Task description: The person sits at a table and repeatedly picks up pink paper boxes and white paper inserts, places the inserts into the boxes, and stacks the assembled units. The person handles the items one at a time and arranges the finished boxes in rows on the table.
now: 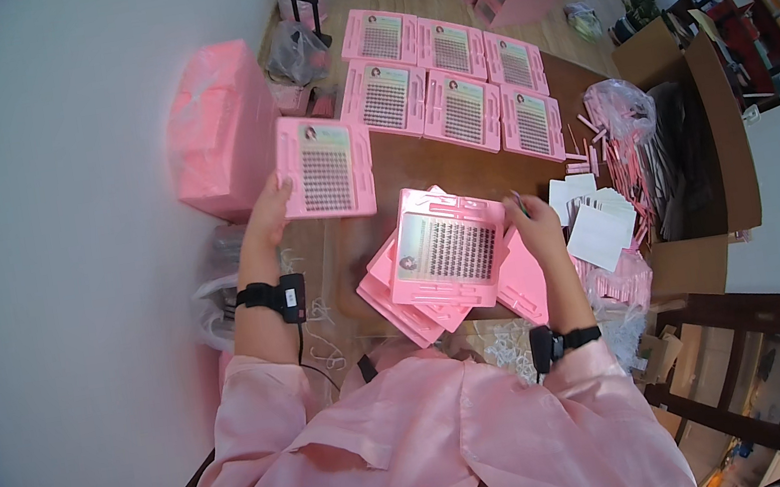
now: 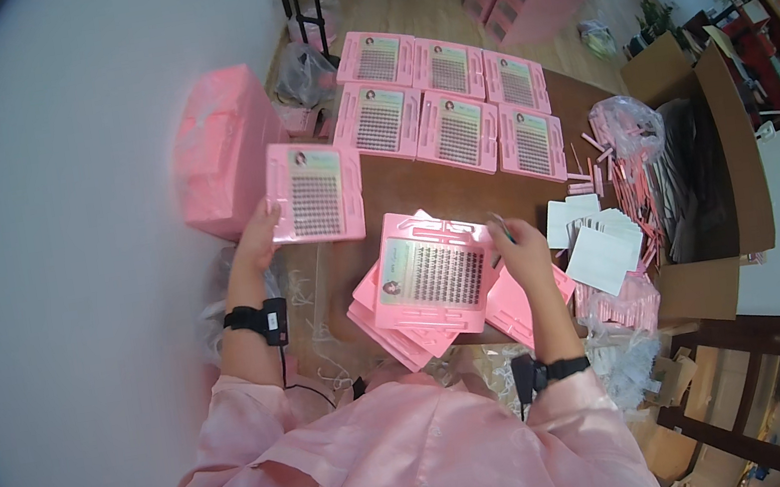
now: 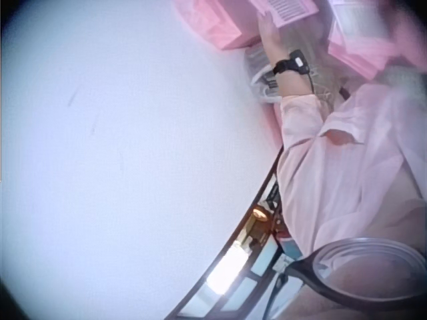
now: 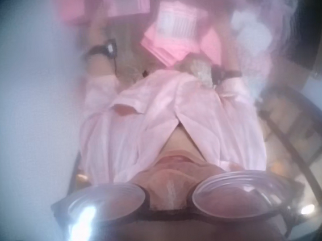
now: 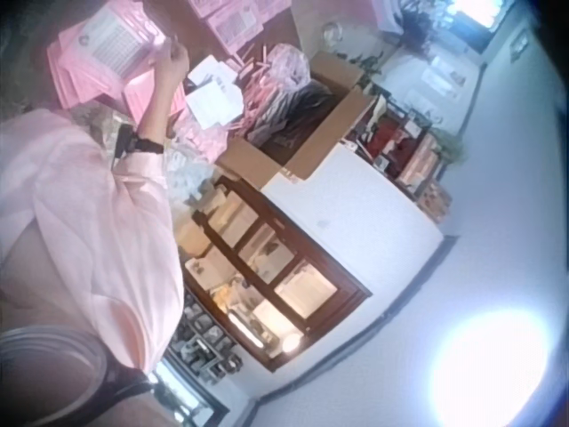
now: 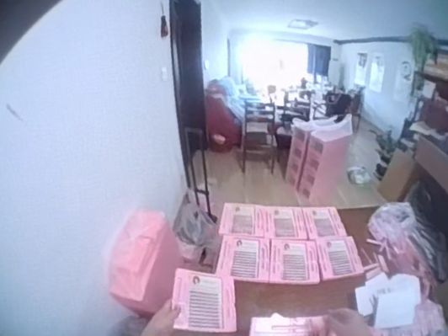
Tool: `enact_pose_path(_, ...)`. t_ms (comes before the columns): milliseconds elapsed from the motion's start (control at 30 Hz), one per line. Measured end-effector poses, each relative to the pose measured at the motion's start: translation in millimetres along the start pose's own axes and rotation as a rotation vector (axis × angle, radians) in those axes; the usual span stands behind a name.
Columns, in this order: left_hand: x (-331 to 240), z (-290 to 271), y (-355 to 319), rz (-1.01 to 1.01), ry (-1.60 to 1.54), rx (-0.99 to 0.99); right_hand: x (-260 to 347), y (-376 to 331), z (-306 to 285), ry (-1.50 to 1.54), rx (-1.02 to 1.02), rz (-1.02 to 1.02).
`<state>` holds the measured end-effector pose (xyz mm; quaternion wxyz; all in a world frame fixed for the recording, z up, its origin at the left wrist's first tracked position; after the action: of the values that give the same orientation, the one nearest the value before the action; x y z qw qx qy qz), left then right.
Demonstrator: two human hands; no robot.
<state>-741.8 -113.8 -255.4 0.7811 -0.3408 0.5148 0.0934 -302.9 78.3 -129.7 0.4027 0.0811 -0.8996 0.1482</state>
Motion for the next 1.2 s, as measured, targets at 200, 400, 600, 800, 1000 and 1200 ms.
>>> enact_pose_path(200,101,31,45,-0.026,0.285,0.185,-89,-50,-20,-0.020,-0.039,0.223)
enact_pose_path(400,91,24,53,-0.062,1.086,-0.221,-95,-58,-5,-0.053,-0.084,0.136)
enact_pose_path(600,45,44,-14,0.242,1.151,-0.379,5,-27,11,-0.315,-0.132,-0.323)
enact_pose_path(800,78,135,-78,0.133,0.436,0.324,40,-2,35,-0.504,0.220,-0.439)
enact_pose_path(1000,96,147,-106,-0.220,-0.141,0.383,45,-16,28,-0.624,0.305,-0.578)
enact_pose_path(1200,107,82,-140,-0.028,0.128,-0.304,6,9,-65,-0.382,0.043,-0.335)
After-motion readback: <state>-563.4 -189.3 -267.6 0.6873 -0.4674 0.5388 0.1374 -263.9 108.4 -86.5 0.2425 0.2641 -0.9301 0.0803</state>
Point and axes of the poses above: each hand's wrist, its own y-axis towards the middle knuckle, its own z-axis out of the palm, x = y × z, the point moved 10 cm from there along y, towards the middle knuckle, and after that the axes turned 3 degrees about -x, right-handed, at the moved point
